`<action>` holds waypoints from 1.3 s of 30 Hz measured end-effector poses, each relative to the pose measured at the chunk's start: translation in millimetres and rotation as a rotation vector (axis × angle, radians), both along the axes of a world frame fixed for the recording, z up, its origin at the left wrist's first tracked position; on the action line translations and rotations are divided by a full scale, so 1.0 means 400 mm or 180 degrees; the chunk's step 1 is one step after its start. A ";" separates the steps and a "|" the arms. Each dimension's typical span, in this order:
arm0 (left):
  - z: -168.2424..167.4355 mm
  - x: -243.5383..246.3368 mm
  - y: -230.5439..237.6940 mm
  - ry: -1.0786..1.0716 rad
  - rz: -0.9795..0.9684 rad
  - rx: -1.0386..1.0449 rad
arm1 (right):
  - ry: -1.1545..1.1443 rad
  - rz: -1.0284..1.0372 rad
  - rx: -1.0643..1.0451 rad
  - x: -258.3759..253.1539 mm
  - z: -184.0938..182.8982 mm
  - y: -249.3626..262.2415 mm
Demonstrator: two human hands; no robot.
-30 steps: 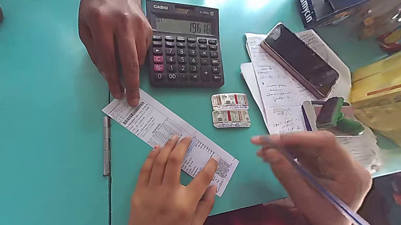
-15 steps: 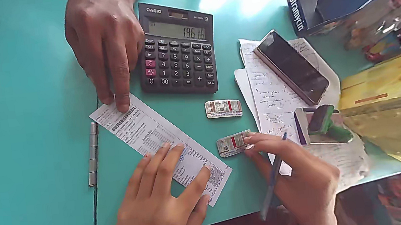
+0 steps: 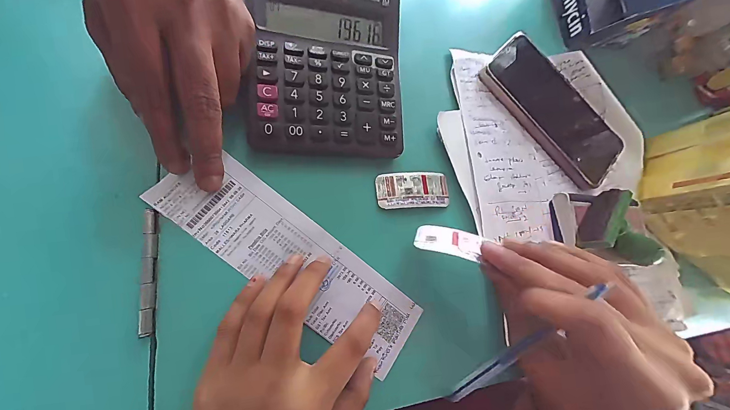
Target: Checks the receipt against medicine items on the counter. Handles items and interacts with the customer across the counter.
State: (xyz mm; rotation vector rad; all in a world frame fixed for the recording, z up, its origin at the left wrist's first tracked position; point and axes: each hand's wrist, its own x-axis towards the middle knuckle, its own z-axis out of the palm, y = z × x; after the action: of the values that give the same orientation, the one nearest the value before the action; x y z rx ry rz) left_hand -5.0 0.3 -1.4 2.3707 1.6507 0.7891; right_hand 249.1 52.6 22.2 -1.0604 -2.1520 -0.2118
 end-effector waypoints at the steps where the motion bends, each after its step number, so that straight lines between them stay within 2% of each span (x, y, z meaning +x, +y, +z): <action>1: 0.000 0.000 0.000 -0.0004 0.0003 -0.0009 | -0.0106 0.0069 0.0020 0.011 0.007 -0.013; 8: -0.002 0.000 -0.002 -0.0004 -0.0001 0.0004 | 0.0072 0.0624 0.0288 0.043 0.021 -0.049; 17: -0.004 0.002 -0.002 -0.0028 -0.0014 0.0026 | 0.0085 0.0502 0.0780 0.048 0.013 -0.056; 29: -0.006 0.001 -0.003 -0.0069 0.0009 0.0021 | -0.0036 0.0594 0.0820 0.048 0.012 -0.052; 39: -0.006 0.002 -0.003 -0.0025 0.0006 0.0020 | 0.0030 0.0565 0.0572 0.047 0.007 -0.057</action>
State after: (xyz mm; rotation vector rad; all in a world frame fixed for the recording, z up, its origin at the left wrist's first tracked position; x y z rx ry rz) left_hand -4.3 -0.7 -4.0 2.3673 1.6501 0.8039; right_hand 267.9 30.0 25.0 -0.7633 -2.1591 -0.3096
